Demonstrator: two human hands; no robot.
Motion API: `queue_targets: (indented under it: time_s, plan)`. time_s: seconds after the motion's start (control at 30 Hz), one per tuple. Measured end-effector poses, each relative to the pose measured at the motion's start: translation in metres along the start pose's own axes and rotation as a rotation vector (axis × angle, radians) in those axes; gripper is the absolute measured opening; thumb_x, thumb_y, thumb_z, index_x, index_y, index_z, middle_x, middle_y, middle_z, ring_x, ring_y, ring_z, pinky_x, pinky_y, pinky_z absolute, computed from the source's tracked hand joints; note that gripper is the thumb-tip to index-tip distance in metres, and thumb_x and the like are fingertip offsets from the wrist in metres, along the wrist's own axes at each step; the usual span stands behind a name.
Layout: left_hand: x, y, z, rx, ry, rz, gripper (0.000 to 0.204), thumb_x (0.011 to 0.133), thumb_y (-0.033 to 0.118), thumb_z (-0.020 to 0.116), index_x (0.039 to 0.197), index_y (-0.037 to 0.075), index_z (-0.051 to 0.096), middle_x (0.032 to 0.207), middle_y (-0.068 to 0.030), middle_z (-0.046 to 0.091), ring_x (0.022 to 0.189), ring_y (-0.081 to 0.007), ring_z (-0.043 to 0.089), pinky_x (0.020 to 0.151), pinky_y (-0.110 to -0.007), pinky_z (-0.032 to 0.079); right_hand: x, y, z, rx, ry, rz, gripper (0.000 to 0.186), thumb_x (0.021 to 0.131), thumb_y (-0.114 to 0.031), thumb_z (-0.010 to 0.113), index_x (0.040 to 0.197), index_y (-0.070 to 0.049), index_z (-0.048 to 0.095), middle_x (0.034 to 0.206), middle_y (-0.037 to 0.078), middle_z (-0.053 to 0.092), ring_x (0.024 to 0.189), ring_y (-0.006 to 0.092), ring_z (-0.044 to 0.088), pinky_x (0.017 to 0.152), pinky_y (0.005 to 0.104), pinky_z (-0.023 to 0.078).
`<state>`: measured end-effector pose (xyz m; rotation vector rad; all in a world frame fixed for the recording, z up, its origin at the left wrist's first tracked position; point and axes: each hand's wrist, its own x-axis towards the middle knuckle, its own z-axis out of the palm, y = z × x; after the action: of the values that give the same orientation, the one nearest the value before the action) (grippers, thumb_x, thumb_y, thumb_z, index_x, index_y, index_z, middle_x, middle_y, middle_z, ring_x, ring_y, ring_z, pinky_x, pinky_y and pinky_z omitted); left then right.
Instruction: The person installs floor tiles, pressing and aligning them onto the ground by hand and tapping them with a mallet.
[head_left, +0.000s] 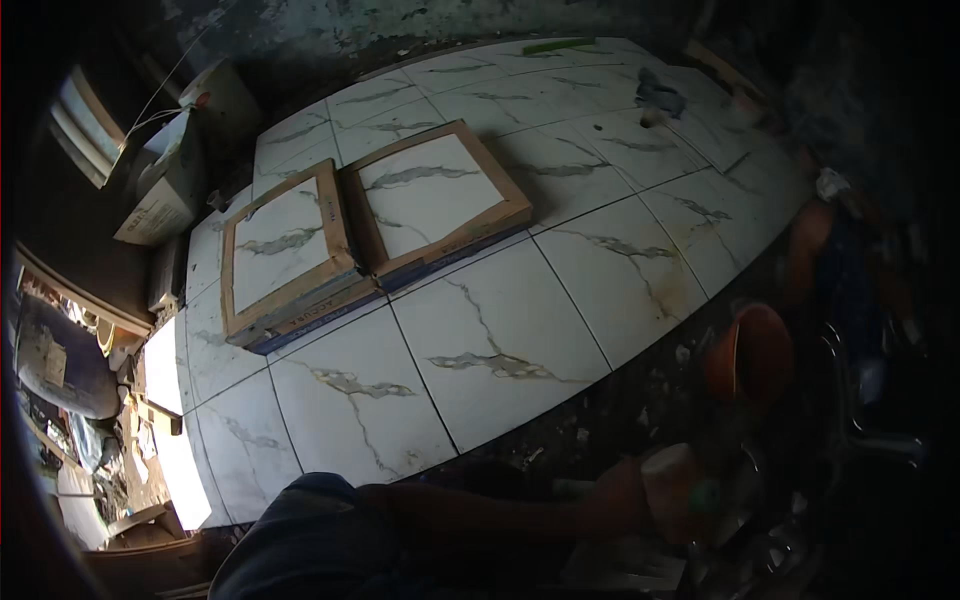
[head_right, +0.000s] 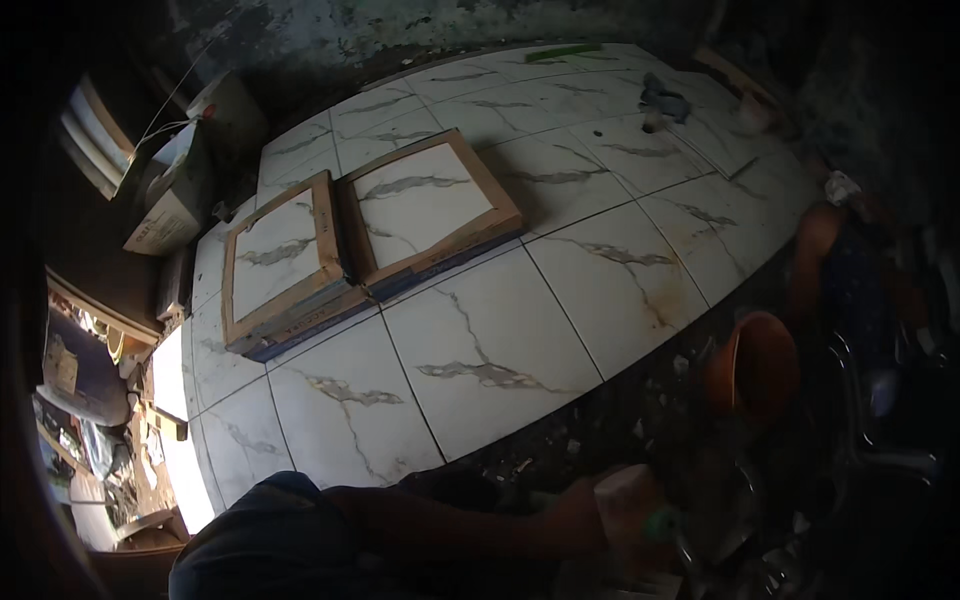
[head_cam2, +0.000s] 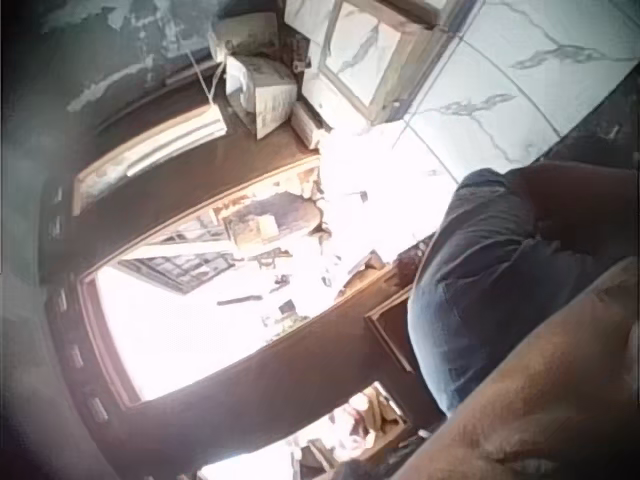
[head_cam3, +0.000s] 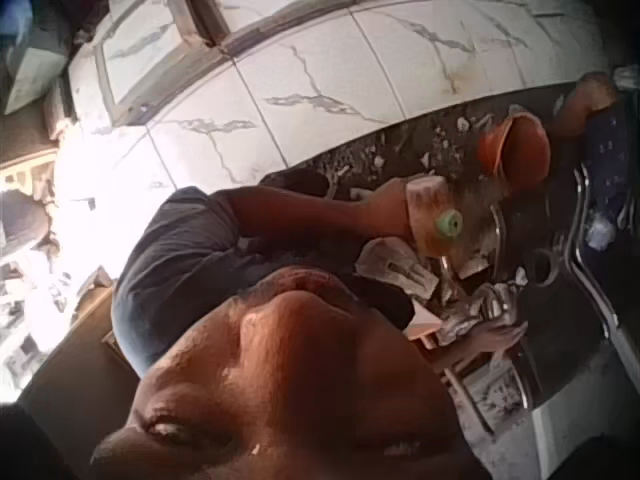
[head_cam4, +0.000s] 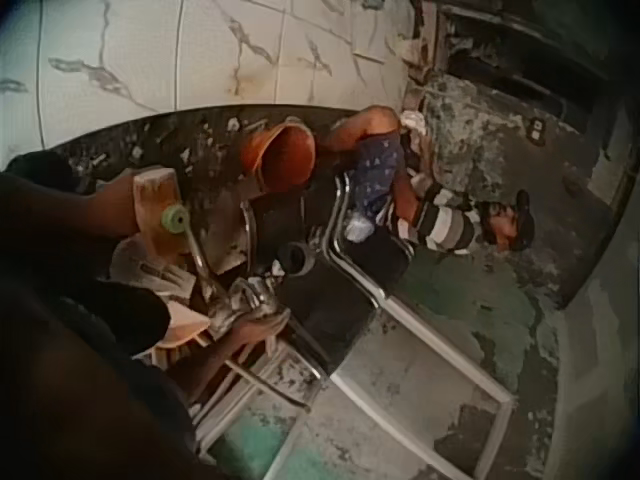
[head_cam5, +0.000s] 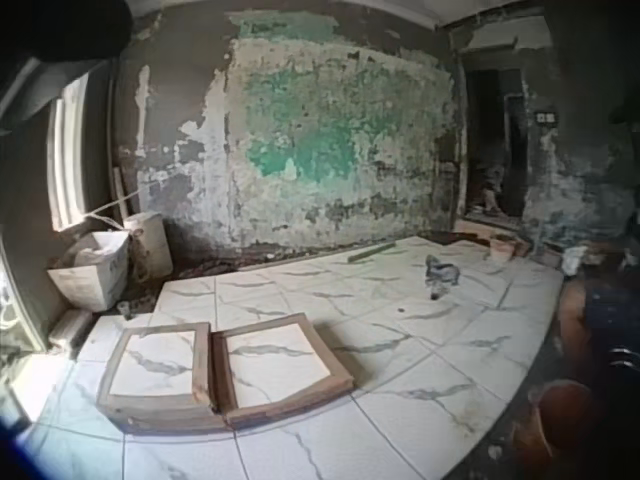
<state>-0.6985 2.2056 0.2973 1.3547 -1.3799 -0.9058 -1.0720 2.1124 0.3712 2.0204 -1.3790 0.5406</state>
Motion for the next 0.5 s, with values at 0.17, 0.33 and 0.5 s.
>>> queue_targets:
  time_s: [0.17, 0.33, 0.5]
  plan:
    - [0.006, 0.008, -0.006, 0.125, -0.064, 0.043, 0.031, 0.085, 0.029, 0.067, 0.108, 0.01, 0.059, 0.105, -0.009, 0.062, 0.099, -0.0243, 0.063, 0.081, -0.038, 0.052, -0.022, 0.015, -0.004, 0.06, 0.005, 0.344, 0.065, 0.096, -0.04, 0.051, 0.142, 0.004, 0.036, 0.143, 0.025, 0.04, 0.133, 0.0406, 0.039, 0.108, 0.046, 0.034]
    - [0.012, 0.011, 0.002, 0.055, -0.04, -0.093, 0.024, 0.081, 0.021, 0.071, 0.1, 0.008, 0.061, 0.093, -0.0066, 0.064, 0.09, -0.0223, 0.066, 0.076, -0.034, 0.051, -0.014, 0.011, -0.018, 0.384, -0.168, 0.364, 0.076, 0.094, -0.053, 0.046, 0.142, 0.006, 0.034, 0.144, 0.027, 0.038, 0.134, 0.0444, 0.035, 0.109, 0.0511, 0.03]
    - [0.015, 0.015, 0.005, -0.181, -0.005, -0.148, 0.031, 0.077, 0.016, 0.076, 0.101, 0.005, 0.06, 0.095, -0.0074, 0.066, 0.092, -0.0204, 0.066, 0.078, -0.033, 0.051, -0.012, 0.013, -0.012, -0.014, -0.141, 0.179, 0.072, 0.091, -0.048, 0.055, 0.137, 0.007, 0.039, 0.138, 0.027, 0.043, 0.127, 0.0459, 0.039, 0.107, 0.0534, 0.029]
